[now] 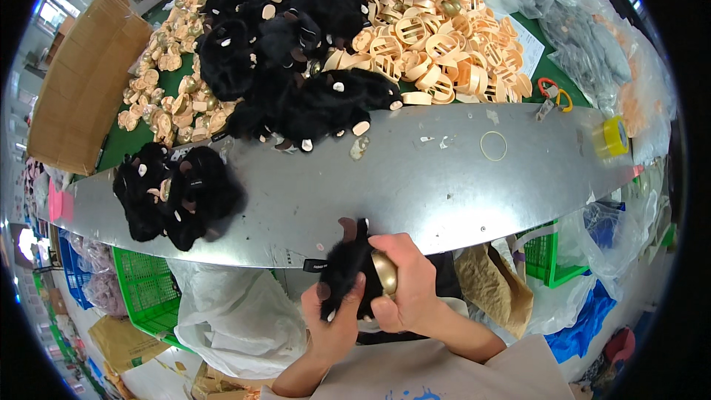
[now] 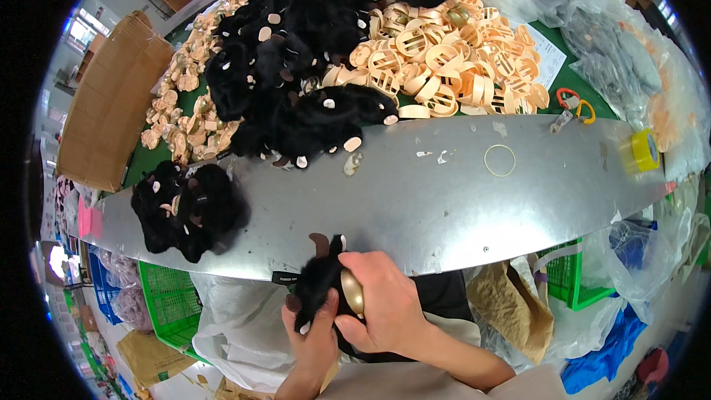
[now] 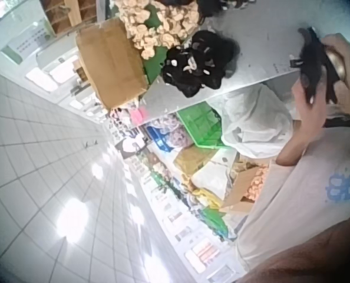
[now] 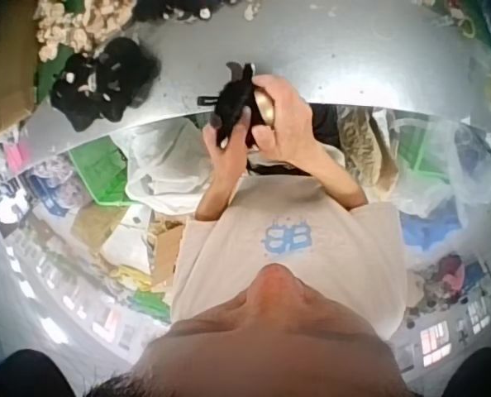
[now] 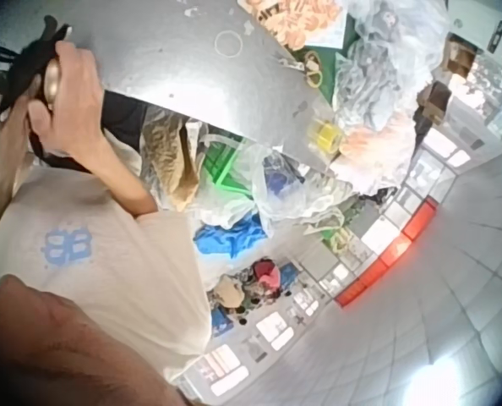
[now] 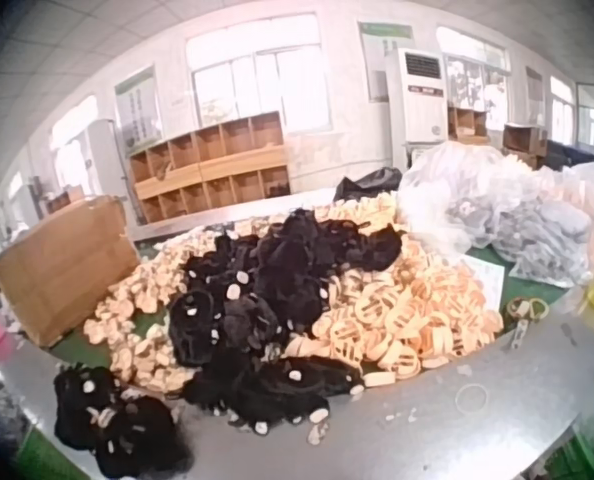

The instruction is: The person repeatedly picks up black hair scrunchies and beige plastic hair clips from a table, inserts the clips into the scrunchies, and places the assembled items back on the table. The process is repeated continuously throughout the clip.

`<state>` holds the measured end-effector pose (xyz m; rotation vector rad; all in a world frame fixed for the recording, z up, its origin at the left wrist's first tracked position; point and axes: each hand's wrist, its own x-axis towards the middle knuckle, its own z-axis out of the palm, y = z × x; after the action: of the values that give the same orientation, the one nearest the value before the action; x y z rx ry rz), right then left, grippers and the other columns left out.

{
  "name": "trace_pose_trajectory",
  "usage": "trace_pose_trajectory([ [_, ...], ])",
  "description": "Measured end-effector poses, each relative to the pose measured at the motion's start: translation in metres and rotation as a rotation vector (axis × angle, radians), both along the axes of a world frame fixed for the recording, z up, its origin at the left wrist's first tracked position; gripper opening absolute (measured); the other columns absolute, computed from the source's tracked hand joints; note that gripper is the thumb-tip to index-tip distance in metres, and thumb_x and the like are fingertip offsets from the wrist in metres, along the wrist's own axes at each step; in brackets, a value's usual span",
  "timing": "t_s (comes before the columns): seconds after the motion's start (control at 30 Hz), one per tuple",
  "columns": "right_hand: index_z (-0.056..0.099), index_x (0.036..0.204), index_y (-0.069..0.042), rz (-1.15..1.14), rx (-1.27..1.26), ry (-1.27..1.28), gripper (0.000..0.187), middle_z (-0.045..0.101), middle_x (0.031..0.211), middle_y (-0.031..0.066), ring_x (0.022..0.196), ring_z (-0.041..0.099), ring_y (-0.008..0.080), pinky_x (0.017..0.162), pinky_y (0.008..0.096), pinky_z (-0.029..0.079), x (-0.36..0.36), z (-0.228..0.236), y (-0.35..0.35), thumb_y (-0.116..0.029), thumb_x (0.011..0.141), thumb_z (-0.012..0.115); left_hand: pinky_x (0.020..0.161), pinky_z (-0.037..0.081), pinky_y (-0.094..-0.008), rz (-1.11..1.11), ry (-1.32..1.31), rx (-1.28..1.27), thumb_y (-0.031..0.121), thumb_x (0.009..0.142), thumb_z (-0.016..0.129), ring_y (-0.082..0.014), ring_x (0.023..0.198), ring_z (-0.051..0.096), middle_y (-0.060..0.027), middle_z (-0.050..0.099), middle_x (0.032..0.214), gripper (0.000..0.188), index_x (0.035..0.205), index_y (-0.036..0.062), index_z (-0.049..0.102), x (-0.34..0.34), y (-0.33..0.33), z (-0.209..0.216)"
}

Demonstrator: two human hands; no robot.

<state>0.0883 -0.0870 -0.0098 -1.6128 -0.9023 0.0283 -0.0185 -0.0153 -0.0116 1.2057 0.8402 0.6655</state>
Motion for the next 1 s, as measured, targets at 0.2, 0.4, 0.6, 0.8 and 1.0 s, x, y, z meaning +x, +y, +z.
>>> trace_pose_trajectory([
  [0.2, 0.060, 0.113, -0.004, 0.134, -0.214, -0.125, 0.049, 0.053, 0.091, 0.0170, 0.072, 0.055, 0.0291, 0.058, 0.0348, 0.048, 0.010, -0.011, -0.015, -0.038, 0.079, 0.071, 0.071, 0.043, -0.0205, -0.176, 0.007, -0.302, 0.017, 0.094, 0.067, -0.0047, 0.083, 0.053, 0.0010, 0.062, 0.091, 0.015, 0.099, 0.0032, 0.065, -0.001, 0.013, -0.003],
  [0.4, 0.062, 0.096, -0.004, 0.097, -0.077, -0.154, 0.038, 0.052, 0.065, 0.0047, 0.049, 0.050, 0.0201, 0.044, 0.0291, 0.041, 0.025, -0.017, -0.024, -0.034, 0.075, 0.075, 0.080, 0.044, -0.0239, -0.291, 0.038, -0.485, 0.010, 0.093, 0.067, -0.0071, 0.089, 0.055, 0.0016, 0.063, 0.094, 0.013, 0.103, 0.0031, 0.066, -0.008, 0.015, -0.010],
  [0.6, 0.060, 0.091, -0.001, 0.058, 0.035, 0.076, 0.042, 0.049, 0.058, 0.0008, 0.045, 0.045, 0.0103, 0.042, 0.0245, 0.035, 0.017, -0.015, -0.020, -0.042, 0.089, 0.063, 0.090, 0.050, -0.0341, -0.440, -0.283, -0.838, 0.003, 0.090, 0.066, -0.0169, 0.102, 0.062, -0.0072, 0.065, 0.112, 0.026, 0.116, 0.0022, 0.063, -0.012, 0.021, -0.014],
  [0.8, 0.059, 0.093, 0.001, 0.042, 0.082, 0.141, 0.042, 0.050, 0.060, 0.0016, 0.047, 0.046, 0.0111, 0.045, 0.0250, 0.037, 0.017, -0.019, -0.023, -0.041, 0.089, 0.063, 0.094, 0.051, -0.0405, -0.479, -0.374, -0.956, 0.001, 0.091, 0.063, -0.0225, 0.109, 0.062, -0.0097, 0.063, 0.118, 0.029, 0.120, 0.0016, 0.060, -0.005, 0.013, -0.010],
  [1.0, 0.059, 0.097, -0.001, 0.068, 0.072, 0.124, 0.045, 0.053, 0.065, 0.0033, 0.049, 0.048, 0.0125, 0.045, 0.0263, 0.038, 0.022, -0.028, -0.022, -0.046, 0.091, 0.059, 0.094, 0.051, -0.0407, -0.633, -0.464, -0.966, -0.002, 0.092, 0.060, -0.0219, 0.109, 0.061, -0.0091, 0.062, 0.119, 0.028, 0.120, 0.0006, 0.059, -0.012, 0.014, -0.020],
])
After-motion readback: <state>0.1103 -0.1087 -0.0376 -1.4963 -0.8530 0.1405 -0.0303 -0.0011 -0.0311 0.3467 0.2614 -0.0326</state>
